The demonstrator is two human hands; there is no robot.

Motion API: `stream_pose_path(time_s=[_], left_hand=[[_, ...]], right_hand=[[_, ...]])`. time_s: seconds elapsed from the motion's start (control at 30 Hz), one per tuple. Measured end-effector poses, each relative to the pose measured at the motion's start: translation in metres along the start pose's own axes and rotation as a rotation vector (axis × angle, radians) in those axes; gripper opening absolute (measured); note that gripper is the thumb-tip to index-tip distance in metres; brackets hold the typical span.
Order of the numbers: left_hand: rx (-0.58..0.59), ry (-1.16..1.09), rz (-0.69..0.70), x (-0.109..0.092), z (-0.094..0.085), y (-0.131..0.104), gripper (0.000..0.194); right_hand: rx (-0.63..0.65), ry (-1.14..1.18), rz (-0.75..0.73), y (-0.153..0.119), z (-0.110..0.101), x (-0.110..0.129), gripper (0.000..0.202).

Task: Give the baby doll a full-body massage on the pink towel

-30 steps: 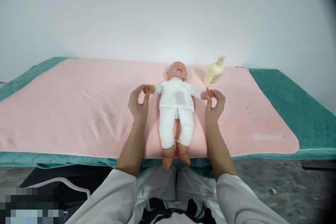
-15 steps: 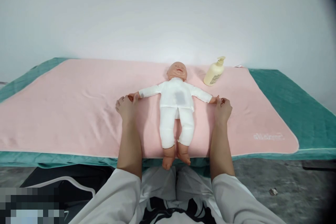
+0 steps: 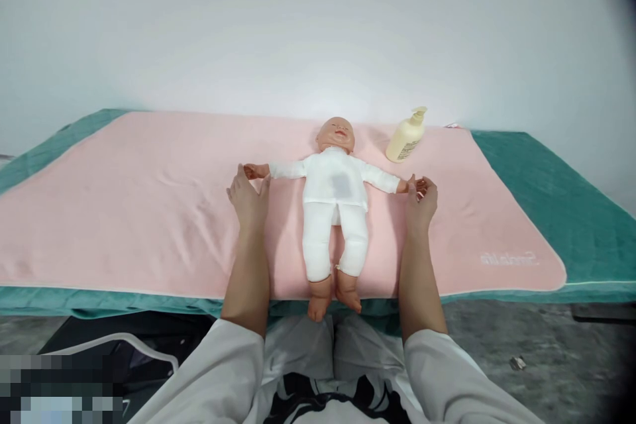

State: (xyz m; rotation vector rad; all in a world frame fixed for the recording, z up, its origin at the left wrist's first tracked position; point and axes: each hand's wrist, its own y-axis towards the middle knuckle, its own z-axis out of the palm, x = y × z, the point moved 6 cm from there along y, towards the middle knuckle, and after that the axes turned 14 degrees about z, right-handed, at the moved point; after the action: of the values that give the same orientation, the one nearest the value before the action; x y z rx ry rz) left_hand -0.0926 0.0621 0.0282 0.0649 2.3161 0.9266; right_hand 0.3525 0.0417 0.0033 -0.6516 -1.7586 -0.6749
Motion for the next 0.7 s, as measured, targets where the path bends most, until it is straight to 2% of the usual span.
stream_pose_path(time_s=[0.1,0.2,0.3,0.43,0.57,0.7], left_hand=[[-0.187,-0.065,0.05,-0.02,-0.011,-0.001,0.058],[-0.288,-0.083,0.166,-0.045,-0.016,-0.004,0.04],[-0.342,-0.082,0.312,-0.066,-0.014,-0.008,0.032],[-0.328,-0.093,0.47,-0.086,-0.001,-0.014,0.034],[-0.27,-0.115,0.624,-0.104,0.011,-0.019,0.032],[-0.133,-0.182,0.739,-0.113,0.023,-0.021,0.032]], right_hand=[[-0.05,0.084,-0.198,-0.011,0.002,0.014,0.046],[-0.073,0.137,-0.411,-0.026,0.007,0.029,0.038],[-0.055,0.16,-0.6,-0.044,0.014,0.045,0.032],[0.035,0.117,-0.816,-0.07,0.026,0.063,0.029],[0.217,0.107,-0.944,-0.088,0.041,0.07,0.029],[0.389,0.08,-1.025,-0.1,0.053,0.073,0.028]])
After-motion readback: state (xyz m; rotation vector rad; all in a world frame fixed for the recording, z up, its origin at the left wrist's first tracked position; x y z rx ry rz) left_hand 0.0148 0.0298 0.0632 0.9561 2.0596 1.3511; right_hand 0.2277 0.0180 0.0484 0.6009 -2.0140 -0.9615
